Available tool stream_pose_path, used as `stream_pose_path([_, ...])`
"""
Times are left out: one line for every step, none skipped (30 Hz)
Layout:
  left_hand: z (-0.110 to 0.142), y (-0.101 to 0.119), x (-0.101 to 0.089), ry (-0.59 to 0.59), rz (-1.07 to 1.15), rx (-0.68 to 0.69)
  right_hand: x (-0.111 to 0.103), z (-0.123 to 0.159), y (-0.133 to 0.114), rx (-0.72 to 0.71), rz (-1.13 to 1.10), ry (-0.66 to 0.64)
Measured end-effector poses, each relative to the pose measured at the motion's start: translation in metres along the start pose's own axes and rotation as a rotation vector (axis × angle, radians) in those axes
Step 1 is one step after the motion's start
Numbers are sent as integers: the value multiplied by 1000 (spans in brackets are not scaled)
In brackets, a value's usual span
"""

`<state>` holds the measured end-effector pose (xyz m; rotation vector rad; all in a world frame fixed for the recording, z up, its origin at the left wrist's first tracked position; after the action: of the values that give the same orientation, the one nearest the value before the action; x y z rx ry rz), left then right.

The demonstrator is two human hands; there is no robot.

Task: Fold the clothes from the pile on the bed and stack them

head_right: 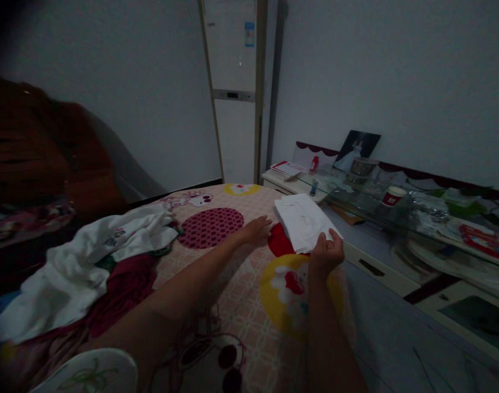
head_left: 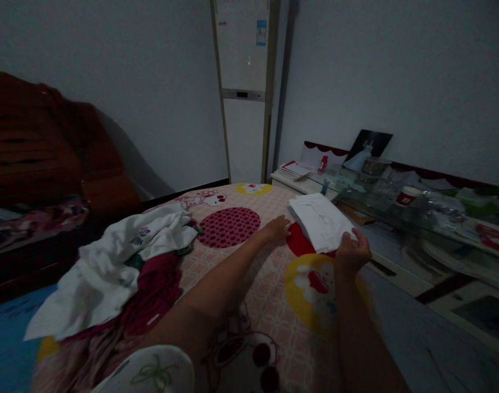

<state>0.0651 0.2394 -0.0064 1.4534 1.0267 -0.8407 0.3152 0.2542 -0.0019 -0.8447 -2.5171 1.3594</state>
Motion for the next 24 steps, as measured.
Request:
stream_pose_path([16,-5,-6,1,-6,-9,7,6,-10,-49,-28,-81])
stream_pose_path([32,-10,-15,16,-7,-19,15,14,-20,-92,-57,-168])
stream_pose_path([47,-15,-24,40,-7,-31,24,22,-29,-131,-84,-256])
stream_pose_path([61,-21,-34,78,-5,-47,34,32,-38,-171,-104,-345])
stream_pose_path([75,-27,-45,116,-8,-68,44,42,-47,-212,-112,-438])
stream_pose_path([88,-33,-56,152,-15,-92,56,53,-55,-255,-107,-543])
stream_pose_path([100,-41,-67,183,-26,-122,67,65,-63,-303,-89,-660])
stream_pose_path([111,-49,-78,214,-42,-159,78,78,-71,-359,-61,-786])
stream_pose_path([122,-59,-89,246,-60,-205,88,93,-78,-420,-29,-912])
stream_pose_path([133,-69,-100,281,-81,-260,97,108,-84,-486,5,-1034])
stream_pose_path([145,-80,-111,321,-103,-323,104,123,-89,-553,38,-1144])
stream_pose_path([156,-92,-121,362,-128,-391,110,136,-93,-615,75,-1230])
stream_pose_path([168,-103,-131,408,-153,-453,115,147,-96,-667,118,-1289])
stream_pose_path([180,-114,-140,450,-177,-513,119,156,-98,-703,164,-1325])
stream_pose_path([192,-124,-147,484,-197,-570,123,163,-98,-724,207,-1344])
stream_pose_path([204,-134,-153,509,-216,-624,126,167,-98,-733,243,-1345])
stream_pose_path([215,-143,-157,524,-235,-676,129,170,-97,-731,270,-1333])
stream_pose_path([225,-152,-161,531,-257,-724,132,171,-96,-720,289,-1314])
stream_pose_path([234,-161,-163,532,-282,-770,134,172,-95,-703,301,-1292])
stream_pose_path([243,-169,-166,529,-310,-814,135,171,-92,-683,309,-1270])
stream_pose_path([251,-177,-169,526,-339,-851,136,171,-89,-662,315,-1249])
stream_pose_path([258,-185,-172,519,-364,-880,136,170,-87,-646,312,-1234])
stream_pose_path([264,-191,-175,513,-379,-899,136,169,-84,-636,297,-1227])
stream_pose_path([269,-196,-179,514,-384,-911,136,169,-82,-631,273,-1226])
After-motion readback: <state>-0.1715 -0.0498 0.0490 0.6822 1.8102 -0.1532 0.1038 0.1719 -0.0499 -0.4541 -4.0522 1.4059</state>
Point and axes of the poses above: each hand's wrist, its own z-axis away from the middle knuckle, its own x-axis out of the palm, y = z × x, the point moved 6 cm from there along -z, towards the middle knuckle, and after that the axes turned 7 degrees about -x, right-handed, at the moved point
